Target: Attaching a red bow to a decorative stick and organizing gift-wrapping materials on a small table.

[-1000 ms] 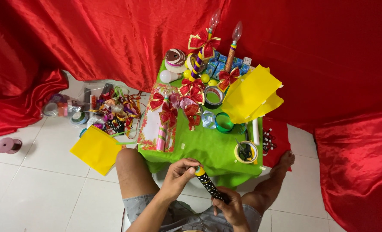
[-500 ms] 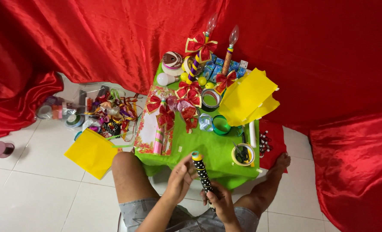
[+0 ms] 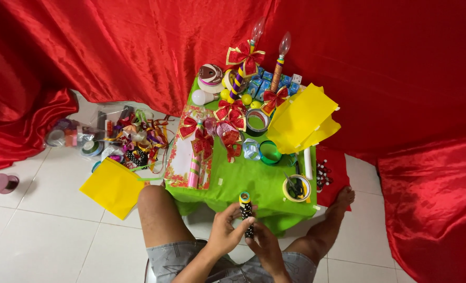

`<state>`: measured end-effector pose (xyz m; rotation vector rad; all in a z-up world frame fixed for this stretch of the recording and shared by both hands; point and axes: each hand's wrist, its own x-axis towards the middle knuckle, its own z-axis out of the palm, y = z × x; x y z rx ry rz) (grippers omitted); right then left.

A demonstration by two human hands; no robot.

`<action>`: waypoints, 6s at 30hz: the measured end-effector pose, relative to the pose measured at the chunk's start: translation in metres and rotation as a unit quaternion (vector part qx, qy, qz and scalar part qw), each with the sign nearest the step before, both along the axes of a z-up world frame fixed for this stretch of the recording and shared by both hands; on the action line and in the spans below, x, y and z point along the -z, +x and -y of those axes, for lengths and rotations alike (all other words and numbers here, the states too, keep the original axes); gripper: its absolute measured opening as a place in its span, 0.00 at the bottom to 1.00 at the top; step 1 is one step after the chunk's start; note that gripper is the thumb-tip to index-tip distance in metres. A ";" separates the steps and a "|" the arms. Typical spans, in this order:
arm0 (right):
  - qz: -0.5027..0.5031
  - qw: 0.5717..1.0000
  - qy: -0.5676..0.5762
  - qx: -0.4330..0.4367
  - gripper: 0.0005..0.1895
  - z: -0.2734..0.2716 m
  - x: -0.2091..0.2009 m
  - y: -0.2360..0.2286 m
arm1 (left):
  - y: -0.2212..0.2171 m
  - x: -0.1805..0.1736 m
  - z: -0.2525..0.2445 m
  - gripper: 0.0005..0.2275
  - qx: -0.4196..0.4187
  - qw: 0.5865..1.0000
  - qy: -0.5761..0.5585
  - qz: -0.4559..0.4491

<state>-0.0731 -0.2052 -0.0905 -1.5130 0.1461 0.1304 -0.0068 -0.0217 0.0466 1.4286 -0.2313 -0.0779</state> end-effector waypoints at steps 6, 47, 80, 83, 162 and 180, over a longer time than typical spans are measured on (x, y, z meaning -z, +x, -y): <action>-0.035 0.999 -0.027 -0.018 0.20 -0.003 -0.022 -0.003 | -0.001 -0.007 0.000 0.16 0.027 0.999 0.001 0.043; 0.005 0.988 0.106 -0.114 0.26 0.009 -0.048 -0.010 | 0.015 0.027 -0.031 0.08 0.080 0.984 -0.155 -0.031; -0.013 0.989 -0.135 -0.055 0.19 0.029 -0.044 0.100 | 0.125 0.127 -0.010 0.17 0.023 0.964 -0.238 -0.118; 0.007 0.985 -0.160 -0.069 0.18 0.033 -0.053 0.113 | 0.124 0.138 -0.010 0.17 0.031 0.956 -0.258 -0.133; 0.390 0.581 -0.709 -0.089 0.16 0.005 -0.105 0.420 | 0.118 0.142 -0.020 0.12 0.052 0.955 -0.219 -0.194; 0.129 0.838 -0.522 0.089 0.10 -0.060 -0.065 0.481 | 0.119 0.134 -0.026 0.15 0.093 0.938 -0.243 -0.229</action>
